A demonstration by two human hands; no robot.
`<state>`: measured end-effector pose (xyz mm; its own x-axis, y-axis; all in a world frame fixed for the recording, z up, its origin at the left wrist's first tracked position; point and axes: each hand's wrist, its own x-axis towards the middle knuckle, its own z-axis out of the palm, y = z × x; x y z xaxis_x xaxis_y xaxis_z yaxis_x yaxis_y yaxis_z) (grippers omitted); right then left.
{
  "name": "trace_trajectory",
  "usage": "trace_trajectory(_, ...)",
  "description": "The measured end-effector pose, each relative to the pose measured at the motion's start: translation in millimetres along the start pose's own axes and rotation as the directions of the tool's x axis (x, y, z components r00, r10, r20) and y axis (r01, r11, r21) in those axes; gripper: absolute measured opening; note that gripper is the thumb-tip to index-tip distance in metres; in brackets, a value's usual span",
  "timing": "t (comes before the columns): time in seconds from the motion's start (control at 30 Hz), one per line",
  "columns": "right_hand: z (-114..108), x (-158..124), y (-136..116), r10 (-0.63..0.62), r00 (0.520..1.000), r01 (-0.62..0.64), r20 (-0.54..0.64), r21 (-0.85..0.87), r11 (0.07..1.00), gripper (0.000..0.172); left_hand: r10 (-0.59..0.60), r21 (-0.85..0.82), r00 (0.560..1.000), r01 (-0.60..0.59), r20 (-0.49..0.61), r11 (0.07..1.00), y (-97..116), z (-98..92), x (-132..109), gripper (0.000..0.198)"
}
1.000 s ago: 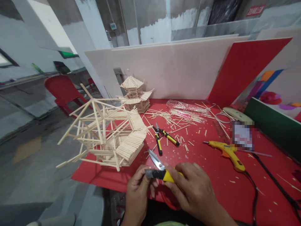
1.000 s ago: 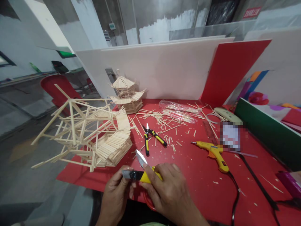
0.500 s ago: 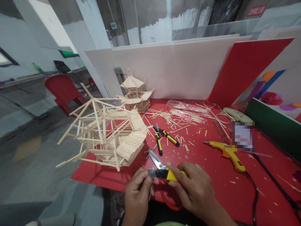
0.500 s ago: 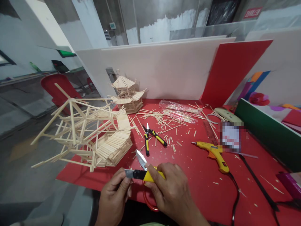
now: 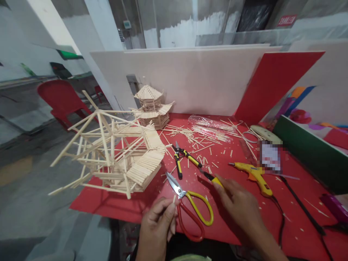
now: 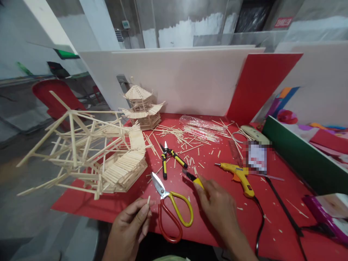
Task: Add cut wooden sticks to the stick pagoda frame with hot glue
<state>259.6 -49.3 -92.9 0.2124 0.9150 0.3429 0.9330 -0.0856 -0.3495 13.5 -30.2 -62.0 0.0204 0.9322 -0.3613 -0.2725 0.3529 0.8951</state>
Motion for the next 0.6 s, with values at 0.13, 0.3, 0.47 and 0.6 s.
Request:
trace_trajectory(0.13, 19, -17, 1, -0.040, 0.999, 0.038, -0.008, -0.223, 0.974, 0.037, -0.026, -0.014, 0.999, 0.026, 0.020, 1.000, 0, 3.2, 4, 0.031)
trace_trajectory(0.3, 10, -7, -8, -0.105, 0.994, 0.092, -0.042, -0.227, 0.969, 0.036, -0.012, -0.008, 1.000, 0.013, 0.017, 1.000, 0, 4.1, 7, 0.032)
trace_trajectory(0.47, -2, 2, -23, -0.100, 0.995, 0.100, 0.014, 0.040, 0.994, 0.028, -0.026, -0.035, 1.000, 0.025, -0.006, 0.999, 2, 3.4, 9, 0.037)
trace_trajectory(0.6, -19, 4, 30, 0.257, 0.961, -0.271, -0.100, -0.176, 0.946, 0.035, -0.085, -0.090, 0.996, 0.082, -0.029, 0.993, 11, 4.2, 9, 0.042)
